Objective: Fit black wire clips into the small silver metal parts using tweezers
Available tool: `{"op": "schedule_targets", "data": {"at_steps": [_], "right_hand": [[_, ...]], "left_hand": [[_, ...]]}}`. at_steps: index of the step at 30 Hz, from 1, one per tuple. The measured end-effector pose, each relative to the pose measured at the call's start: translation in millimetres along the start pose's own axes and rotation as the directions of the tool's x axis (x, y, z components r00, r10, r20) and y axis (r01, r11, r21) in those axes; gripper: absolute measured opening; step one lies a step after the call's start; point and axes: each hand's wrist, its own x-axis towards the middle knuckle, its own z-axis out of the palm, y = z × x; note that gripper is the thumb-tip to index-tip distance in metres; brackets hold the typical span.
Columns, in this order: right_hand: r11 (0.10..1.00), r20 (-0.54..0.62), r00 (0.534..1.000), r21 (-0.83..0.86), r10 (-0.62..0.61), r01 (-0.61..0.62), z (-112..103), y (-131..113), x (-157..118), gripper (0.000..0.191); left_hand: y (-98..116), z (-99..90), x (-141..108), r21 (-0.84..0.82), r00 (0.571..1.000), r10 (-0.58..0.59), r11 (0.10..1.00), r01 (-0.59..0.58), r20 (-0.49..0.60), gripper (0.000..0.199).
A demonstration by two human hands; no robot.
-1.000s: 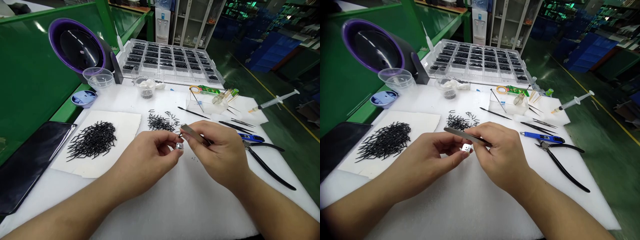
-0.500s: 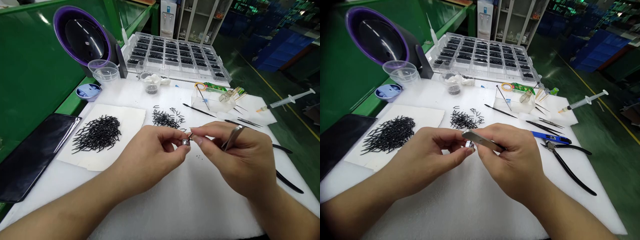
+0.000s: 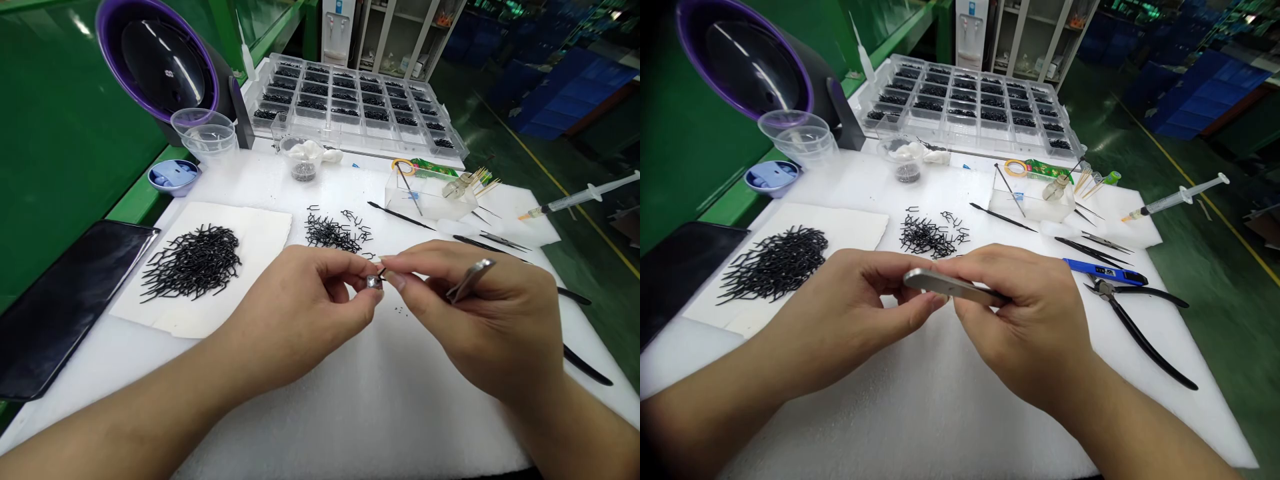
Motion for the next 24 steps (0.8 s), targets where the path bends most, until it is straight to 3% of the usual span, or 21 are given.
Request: {"op": "schedule_targets", "data": {"at_steps": [16, 24], "right_hand": [[0.993, 0.02, 0.993, 0.012, -0.116, 0.116, 0.3, 3.3, 1.0, 0.032], [0.993, 0.003, 0.993, 0.017, -0.12, 0.12, 3.9, 4.0, -1.6, 0.027]], "left_hand": [[4.0, -6.2, -0.2, 0.038, 0.995, -0.031, 0.999, 0.027, 0.099, 0.023], [5.2, -4.0, 1.2, -0.017, 0.999, -0.014, 1.0, 0.015, 0.047, 0.018]]}}
